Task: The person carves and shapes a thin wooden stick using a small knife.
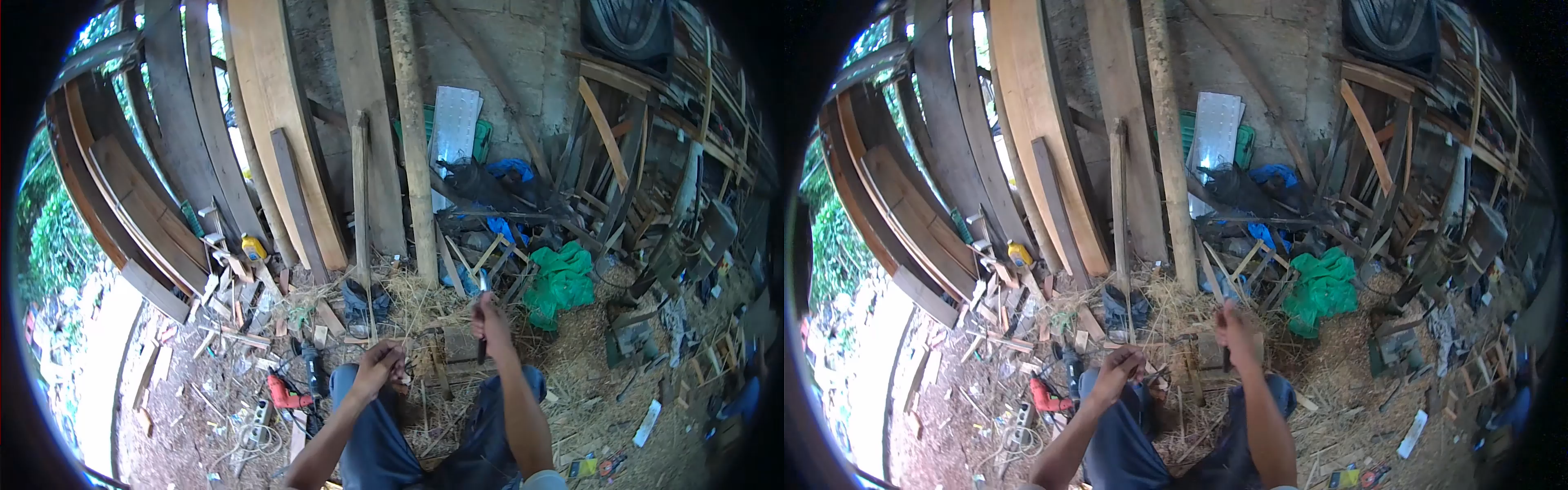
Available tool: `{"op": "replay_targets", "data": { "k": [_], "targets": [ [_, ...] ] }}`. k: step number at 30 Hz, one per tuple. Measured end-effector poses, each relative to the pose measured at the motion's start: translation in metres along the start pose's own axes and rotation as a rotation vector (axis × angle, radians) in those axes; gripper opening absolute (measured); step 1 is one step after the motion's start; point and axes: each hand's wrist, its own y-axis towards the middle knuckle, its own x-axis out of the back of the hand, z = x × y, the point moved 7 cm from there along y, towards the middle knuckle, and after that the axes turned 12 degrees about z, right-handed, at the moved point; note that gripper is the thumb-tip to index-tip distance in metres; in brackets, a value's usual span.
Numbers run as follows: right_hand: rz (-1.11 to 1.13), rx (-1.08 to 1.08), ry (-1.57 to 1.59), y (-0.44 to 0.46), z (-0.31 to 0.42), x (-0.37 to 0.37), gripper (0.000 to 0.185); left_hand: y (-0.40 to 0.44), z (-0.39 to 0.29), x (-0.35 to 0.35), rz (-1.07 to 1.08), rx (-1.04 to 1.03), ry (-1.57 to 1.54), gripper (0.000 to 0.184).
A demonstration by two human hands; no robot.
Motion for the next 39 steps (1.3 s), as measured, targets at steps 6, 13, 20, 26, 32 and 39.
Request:
{"op": "replay_targets", "data": {
  "k": [6,13,20,26,32,39],
  "targets": [
    [-0.238,0.089,-1.223,0.001,-0.005,-0.014,0.035,0.046,0.027,-0.003,-0.026,-0.097,-0.099,0.010],
    [-0.055,0.186,-1.043,0.006,-0.008,0.000,0.028,0.061,0.051,0.002,0.008,0.028,-0.106,0.011],
    [0.223,-0.133,-0.314,-0.017,-0.017,-0.080,0.031,0.059,0.043,-0.009,0.092,-0.071,0.161,0.016],
    [0.217,-0.355,-0.219,-0.012,-0.029,-0.076,0.025,0.050,0.043,0.001,0.062,-0.046,0.356,0.017],
    [0.298,-0.392,-0.288,-0.014,-0.021,-0.072,0.023,0.029,0.035,-0.007,-0.033,-0.131,0.523,0.013],
    [0.323,-0.361,-0.369,-0.013,-0.006,-0.066,0.022,0.021,0.015,-0.021,-0.052,-0.099,0.554,0.016]
  ]
}}
